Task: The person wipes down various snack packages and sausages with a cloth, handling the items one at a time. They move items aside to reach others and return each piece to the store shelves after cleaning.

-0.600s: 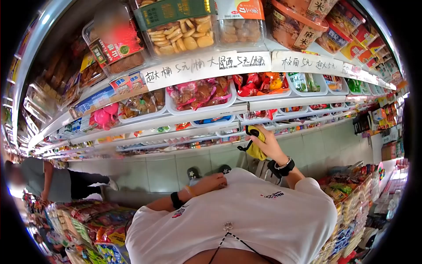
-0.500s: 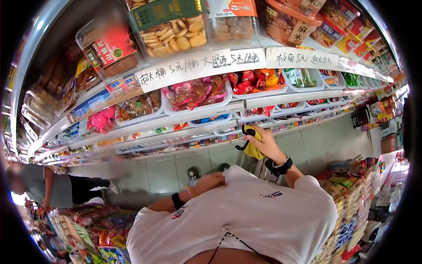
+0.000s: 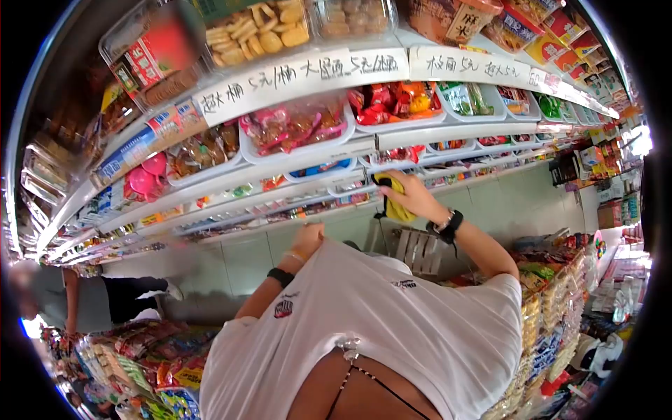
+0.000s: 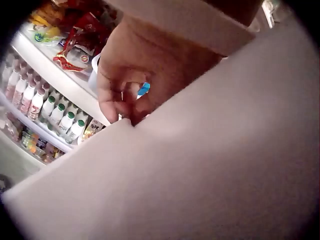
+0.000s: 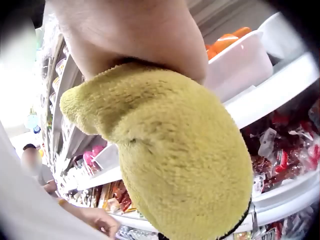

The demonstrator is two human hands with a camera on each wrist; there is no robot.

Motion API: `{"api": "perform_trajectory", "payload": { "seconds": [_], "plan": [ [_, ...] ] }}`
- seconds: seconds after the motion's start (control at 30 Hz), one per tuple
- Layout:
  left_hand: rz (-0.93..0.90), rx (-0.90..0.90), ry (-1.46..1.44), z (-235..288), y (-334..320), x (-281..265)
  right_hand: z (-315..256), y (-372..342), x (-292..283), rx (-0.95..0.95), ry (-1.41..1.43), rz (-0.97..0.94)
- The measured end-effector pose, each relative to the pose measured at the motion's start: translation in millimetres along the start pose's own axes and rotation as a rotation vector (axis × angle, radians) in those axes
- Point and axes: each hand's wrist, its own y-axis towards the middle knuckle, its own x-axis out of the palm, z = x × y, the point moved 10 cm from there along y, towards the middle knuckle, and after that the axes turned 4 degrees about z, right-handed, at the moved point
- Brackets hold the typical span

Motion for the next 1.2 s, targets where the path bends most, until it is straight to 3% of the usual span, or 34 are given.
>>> {"api": "perform_trajectory", "payload": {
  "seconds": [0.1, 0.2, 0.33, 0.43, 0.47, 0.57, 0.63, 0.7, 0.83, 0.93, 1.03, 1.07, 1.17, 1.2],
  "plan": [
    [0.152, 0.093, 0.145, 14, -17, 3, 9, 3, 9, 0.144, 0.112, 0.005],
    [-0.077, 0.130, 0.056, 19, -31, 23, 18, -1, 18, 0.103, 0.174, 0.107],
    [-0.329, 0.179, -0.178, 17, -51, 50, 50, -15, 27, 0.268, 0.535, 0.307],
    [-0.256, 0.251, -0.394, 33, -58, 31, 52, -22, 25, 0.307, 0.491, 0.359],
    [-0.313, 0.123, -0.320, 23, -59, 33, 63, -24, 28, 0.303, 0.446, 0.338],
    [-0.022, 0.040, -0.632, 25, -46, -22, 37, -23, 12, 0.238, 0.325, 0.349],
    [0.376, 0.171, -0.380, 63, -38, -107, 28, -25, 1, 0.261, 0.284, 0.367],
    [0.690, 0.193, -0.228, 88, -37, -176, 32, -31, -3, 0.320, 0.339, 0.381],
    [1.079, 0.252, 0.132, 134, -19, -258, 20, -30, -8, 0.289, 0.443, 0.414],
    [1.112, -0.034, 0.539, 114, 38, -262, 2, -30, -8, 0.251, 0.360, 0.424],
    [1.083, -0.044, 0.541, 109, 49, -263, 14, -30, 0, 0.247, 0.377, 0.394],
    [0.955, -0.117, 0.452, 95, 54, -264, 18, -31, 2, 0.238, 0.380, 0.387],
    [1.008, -0.015, -0.041, 55, 46, -282, 25, -38, 4, 0.250, 0.409, 0.386],
    [0.986, -0.073, -0.329, 67, 32, -284, 26, -39, 3, 0.252, 0.426, 0.396]
  ]
}}
